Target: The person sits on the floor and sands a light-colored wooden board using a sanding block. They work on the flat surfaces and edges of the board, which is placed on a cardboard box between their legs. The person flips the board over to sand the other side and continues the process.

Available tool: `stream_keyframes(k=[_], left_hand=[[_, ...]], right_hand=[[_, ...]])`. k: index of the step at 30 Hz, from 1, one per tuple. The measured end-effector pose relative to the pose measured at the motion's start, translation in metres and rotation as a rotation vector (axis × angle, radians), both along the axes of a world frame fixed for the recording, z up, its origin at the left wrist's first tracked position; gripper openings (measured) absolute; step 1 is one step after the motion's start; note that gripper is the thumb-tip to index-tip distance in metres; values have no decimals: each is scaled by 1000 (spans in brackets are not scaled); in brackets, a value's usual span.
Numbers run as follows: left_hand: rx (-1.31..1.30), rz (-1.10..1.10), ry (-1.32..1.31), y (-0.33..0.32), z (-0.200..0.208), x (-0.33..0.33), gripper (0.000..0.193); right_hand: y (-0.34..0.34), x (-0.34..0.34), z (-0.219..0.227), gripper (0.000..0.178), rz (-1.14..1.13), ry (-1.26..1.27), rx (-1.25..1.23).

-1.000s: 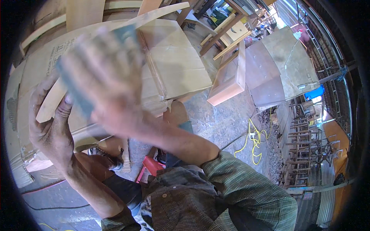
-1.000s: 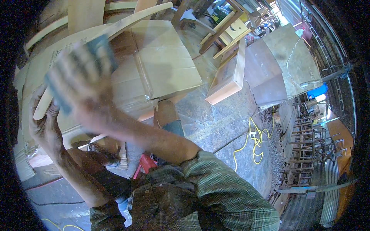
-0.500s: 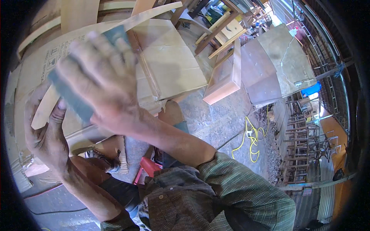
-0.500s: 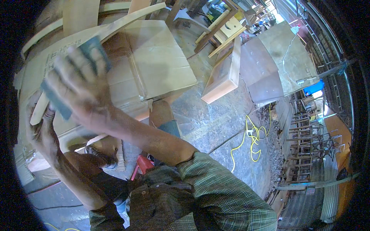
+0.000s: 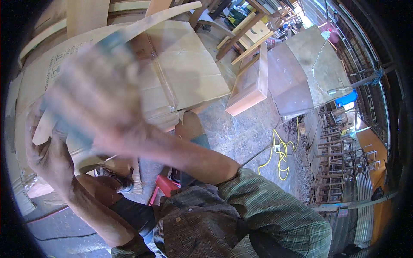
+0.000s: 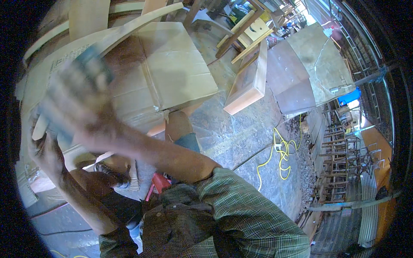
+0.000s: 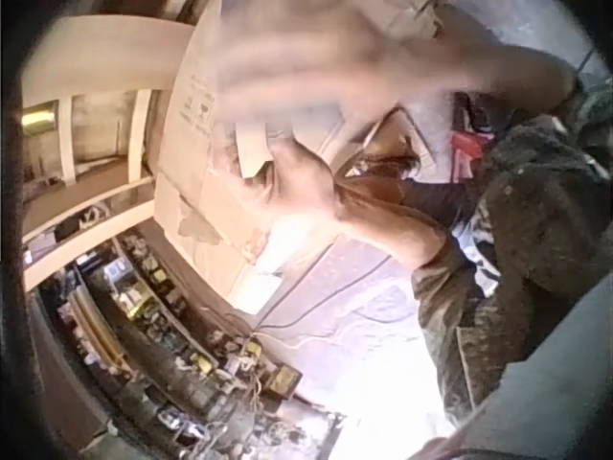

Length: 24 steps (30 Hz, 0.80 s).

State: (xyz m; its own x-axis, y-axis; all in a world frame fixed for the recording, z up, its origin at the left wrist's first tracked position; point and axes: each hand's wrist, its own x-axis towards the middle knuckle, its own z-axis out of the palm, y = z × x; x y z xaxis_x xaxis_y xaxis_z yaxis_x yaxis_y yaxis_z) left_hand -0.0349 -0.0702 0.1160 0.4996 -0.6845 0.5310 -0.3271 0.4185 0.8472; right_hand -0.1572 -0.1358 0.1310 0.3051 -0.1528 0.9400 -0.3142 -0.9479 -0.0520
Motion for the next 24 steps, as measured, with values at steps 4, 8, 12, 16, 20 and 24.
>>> stream_keyframes(k=[4, 8, 12, 16, 20, 24], left_hand=[[-8, -17, -46, -1, 12, -2, 29], [-72, -194, 184, 3, 7, 11, 29], [-54, -19, 62, -3, 3, 0, 30], [-173, -102, 140, -2, -8, 13, 34], [12, -44, 2, -2, 13, -7, 32], [-40, 24, -359, 2, 24, 6, 29]], right_hand=[[2, 1, 2, 33, -25, -3, 110], [5, 5, -13, 33, 62, 32, -69], [-6, -2, 6, 33, -6, -73, 116], [6, 7, -5, 31, 68, 22, -88], [-26, -15, 11, 34, -66, -28, 98], [28, 8, -7, 34, 53, 12, -14]])
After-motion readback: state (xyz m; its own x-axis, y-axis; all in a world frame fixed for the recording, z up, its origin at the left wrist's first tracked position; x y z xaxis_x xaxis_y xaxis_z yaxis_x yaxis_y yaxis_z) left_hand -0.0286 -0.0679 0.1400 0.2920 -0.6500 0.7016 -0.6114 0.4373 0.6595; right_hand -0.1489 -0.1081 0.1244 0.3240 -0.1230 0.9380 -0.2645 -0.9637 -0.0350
